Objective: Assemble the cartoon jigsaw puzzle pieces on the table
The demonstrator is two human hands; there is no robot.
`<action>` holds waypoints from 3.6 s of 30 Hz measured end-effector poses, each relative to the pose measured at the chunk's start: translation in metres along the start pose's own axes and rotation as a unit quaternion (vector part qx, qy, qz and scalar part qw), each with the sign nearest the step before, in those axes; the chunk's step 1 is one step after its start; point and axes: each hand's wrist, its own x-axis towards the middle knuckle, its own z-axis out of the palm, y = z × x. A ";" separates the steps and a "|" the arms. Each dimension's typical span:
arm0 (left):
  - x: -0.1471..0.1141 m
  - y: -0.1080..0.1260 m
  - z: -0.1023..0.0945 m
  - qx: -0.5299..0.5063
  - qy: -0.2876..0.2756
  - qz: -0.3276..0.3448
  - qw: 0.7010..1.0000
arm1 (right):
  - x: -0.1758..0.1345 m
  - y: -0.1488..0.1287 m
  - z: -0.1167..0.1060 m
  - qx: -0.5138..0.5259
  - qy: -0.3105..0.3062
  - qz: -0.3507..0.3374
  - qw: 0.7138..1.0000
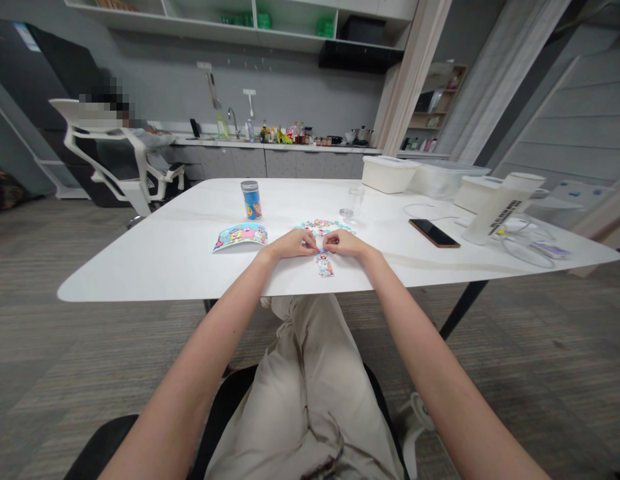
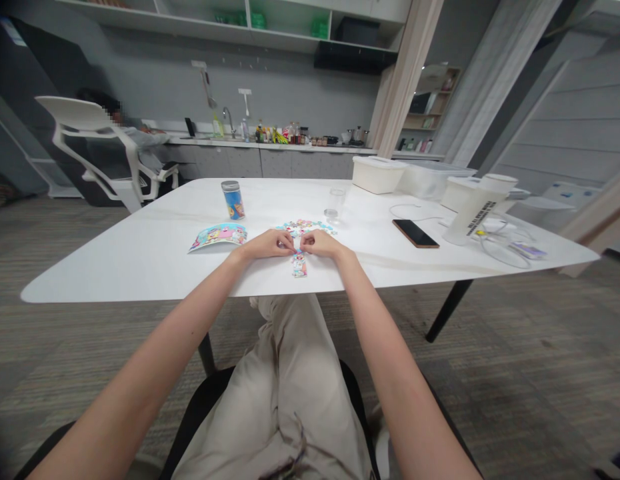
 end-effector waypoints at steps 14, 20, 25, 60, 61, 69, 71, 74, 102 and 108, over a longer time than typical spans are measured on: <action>-0.003 0.004 -0.002 -0.005 0.013 -0.046 0.999 | -0.001 -0.002 0.000 -0.009 0.005 -0.001 1.000; -0.003 0.002 -0.002 -0.005 0.010 -0.041 0.999 | -0.001 0.000 0.002 -0.040 0.064 0.009 0.997; -0.003 0.003 -0.002 -0.005 0.006 -0.039 0.999 | 0.000 0.000 0.001 -0.074 0.087 0.022 0.993; 0.000 0.006 0.005 0.050 0.054 -0.036 0.997 | 0.002 0.005 -0.001 -0.159 0.168 0.082 0.969; 0.000 0.005 0.004 0.059 0.059 -0.037 0.996 | 0.002 0.006 -0.001 -0.177 0.192 0.100 0.960; -0.002 -0.007 0.001 0.219 0.072 -0.100 0.968 | -0.003 0.014 -0.008 -0.262 0.277 0.239 0.893; -0.002 -0.008 0.001 0.224 0.071 -0.110 0.966 | -0.004 0.013 -0.007 -0.259 0.268 0.258 0.891; -0.003 -0.008 0.001 0.231 0.065 -0.122 0.963 | -0.005 0.011 -0.007 -0.263 0.259 0.281 0.886; -0.015 0.004 -0.017 0.309 0.028 -0.282 0.908 | -0.001 0.017 -0.007 -0.218 0.146 0.226 0.938; -0.014 0.004 -0.014 0.300 0.014 -0.238 0.924 | 0.004 0.017 -0.001 -0.211 0.110 0.158 0.958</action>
